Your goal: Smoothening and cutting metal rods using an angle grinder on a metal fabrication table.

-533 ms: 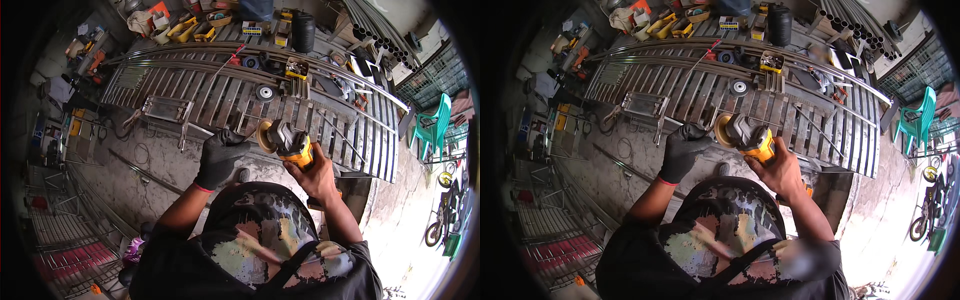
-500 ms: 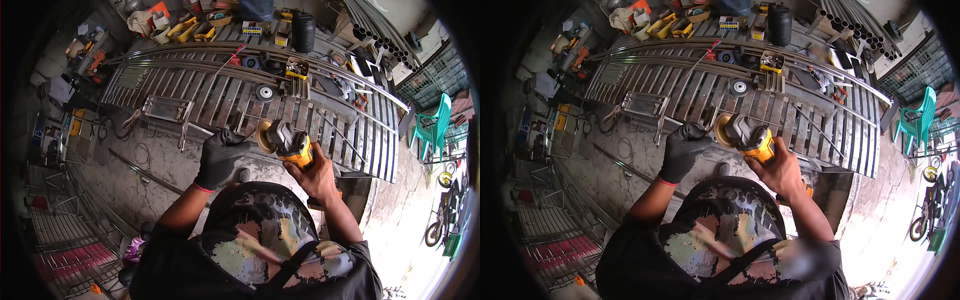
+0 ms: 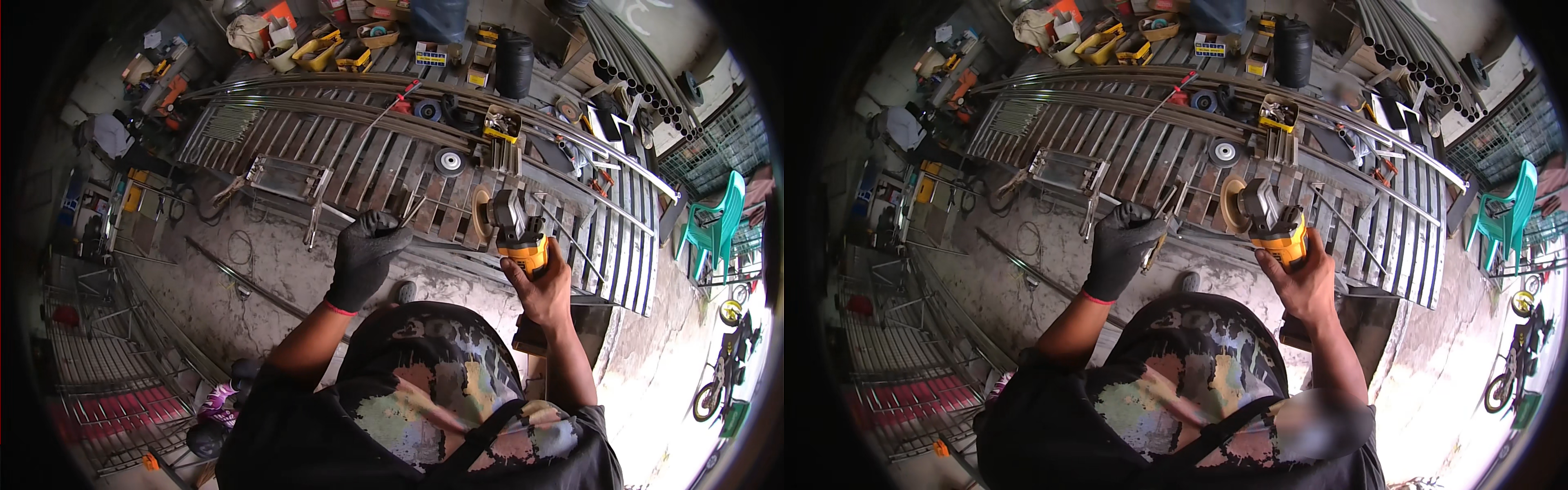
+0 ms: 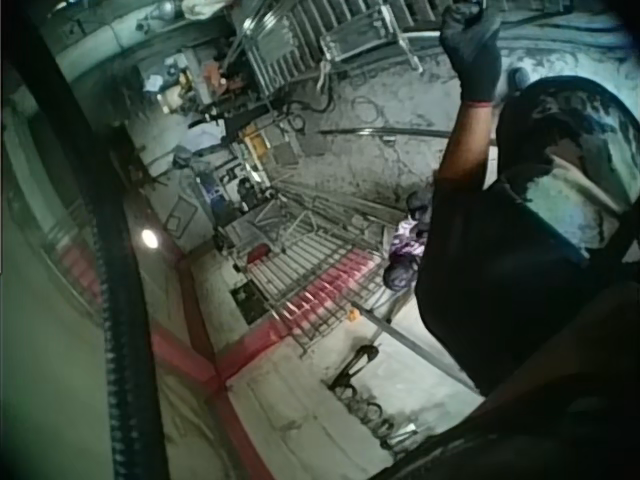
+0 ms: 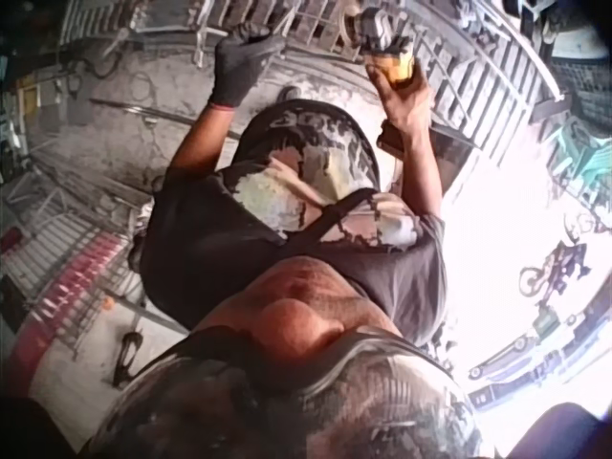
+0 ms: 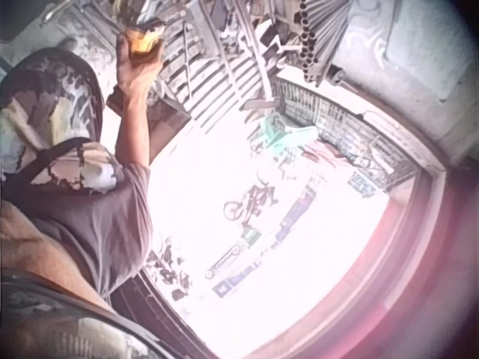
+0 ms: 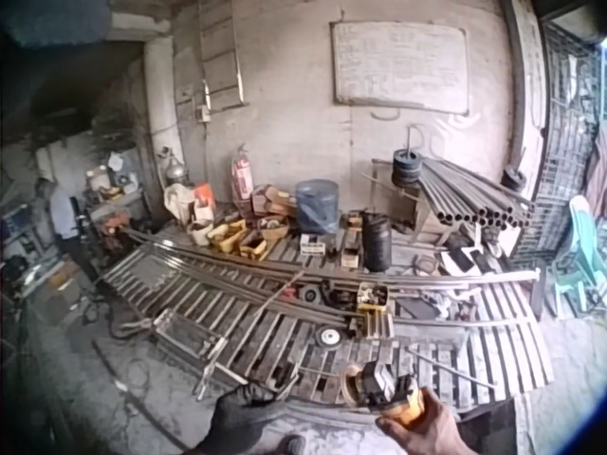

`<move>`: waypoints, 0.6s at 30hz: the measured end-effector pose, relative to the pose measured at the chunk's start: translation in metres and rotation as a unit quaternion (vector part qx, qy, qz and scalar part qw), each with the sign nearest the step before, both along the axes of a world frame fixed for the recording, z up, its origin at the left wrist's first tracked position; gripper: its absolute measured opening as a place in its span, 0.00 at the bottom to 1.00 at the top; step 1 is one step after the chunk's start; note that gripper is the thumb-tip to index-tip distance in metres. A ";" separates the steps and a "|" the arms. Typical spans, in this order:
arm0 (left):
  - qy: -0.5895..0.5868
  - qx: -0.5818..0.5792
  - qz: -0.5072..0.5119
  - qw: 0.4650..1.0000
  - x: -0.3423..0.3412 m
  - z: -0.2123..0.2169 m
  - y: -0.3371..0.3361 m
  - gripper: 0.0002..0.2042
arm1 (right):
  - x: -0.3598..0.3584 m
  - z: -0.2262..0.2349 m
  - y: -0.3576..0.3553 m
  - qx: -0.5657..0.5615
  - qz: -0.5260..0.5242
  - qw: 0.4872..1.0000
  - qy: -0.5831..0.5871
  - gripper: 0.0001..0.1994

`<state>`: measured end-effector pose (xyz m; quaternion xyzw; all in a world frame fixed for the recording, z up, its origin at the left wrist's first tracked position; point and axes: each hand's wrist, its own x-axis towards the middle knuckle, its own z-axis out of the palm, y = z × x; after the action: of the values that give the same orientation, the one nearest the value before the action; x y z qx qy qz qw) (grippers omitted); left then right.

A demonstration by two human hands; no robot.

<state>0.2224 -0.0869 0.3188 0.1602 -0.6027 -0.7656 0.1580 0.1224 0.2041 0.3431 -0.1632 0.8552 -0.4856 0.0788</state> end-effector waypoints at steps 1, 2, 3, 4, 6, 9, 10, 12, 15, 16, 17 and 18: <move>0.001 -0.001 0.001 1.000 -0.001 0.000 -0.001 0.05 | 0.000 0.000 0.000 -0.001 0.001 1.000 0.001 0.29; -0.003 -0.031 -0.004 1.000 -0.002 0.000 -0.002 0.04 | 0.000 -0.001 -0.001 -0.007 -0.003 1.000 -0.003 0.29; -0.008 -0.060 -0.008 0.998 -0.002 -0.001 -0.004 0.03 | 0.001 -0.001 -0.001 -0.013 -0.007 1.000 -0.007 0.28; -0.008 -0.062 -0.008 0.998 -0.003 -0.001 -0.005 0.03 | 0.002 -0.002 -0.001 -0.014 -0.008 1.000 -0.006 0.28; -0.050 -0.013 -0.028 0.998 -0.003 -0.001 -0.007 0.02 | 0.003 -0.005 -0.001 -0.018 -0.008 1.000 0.002 0.28; -0.052 -0.044 -0.032 0.997 -0.006 0.004 -0.006 0.03 | 0.004 -0.004 -0.003 -0.010 0.001 1.000 -0.012 0.29; -0.053 -0.044 -0.034 0.997 -0.007 0.006 -0.005 0.03 | 0.005 0.001 -0.006 0.019 0.007 1.000 0.005 0.29; -0.084 -0.041 -0.028 0.995 -0.009 0.008 -0.005 0.05 | 0.006 0.005 -0.008 0.016 -0.001 0.999 -0.028 0.29; -0.060 -0.038 -0.039 0.997 -0.012 0.002 -0.006 0.06 | 0.006 0.002 -0.009 0.021 -0.004 1.000 -0.009 0.30; -0.060 -0.038 -0.040 0.997 -0.013 0.001 -0.006 0.06 | 0.006 0.002 -0.010 0.010 -0.003 1.000 -0.014 0.30; -0.070 -0.012 -0.041 0.997 -0.014 -0.001 -0.006 0.06 | 0.005 0.002 -0.010 0.000 -0.002 1.000 -0.020 0.30; -0.079 0.014 -0.041 0.996 -0.015 -0.003 -0.007 0.06 | 0.005 0.002 -0.011 0.000 -0.002 1.000 -0.020 0.30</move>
<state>0.2075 -0.0942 0.3159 0.1971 -0.6087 -0.7647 0.0761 0.1273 0.1935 0.3452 -0.1518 0.8539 -0.4886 0.0950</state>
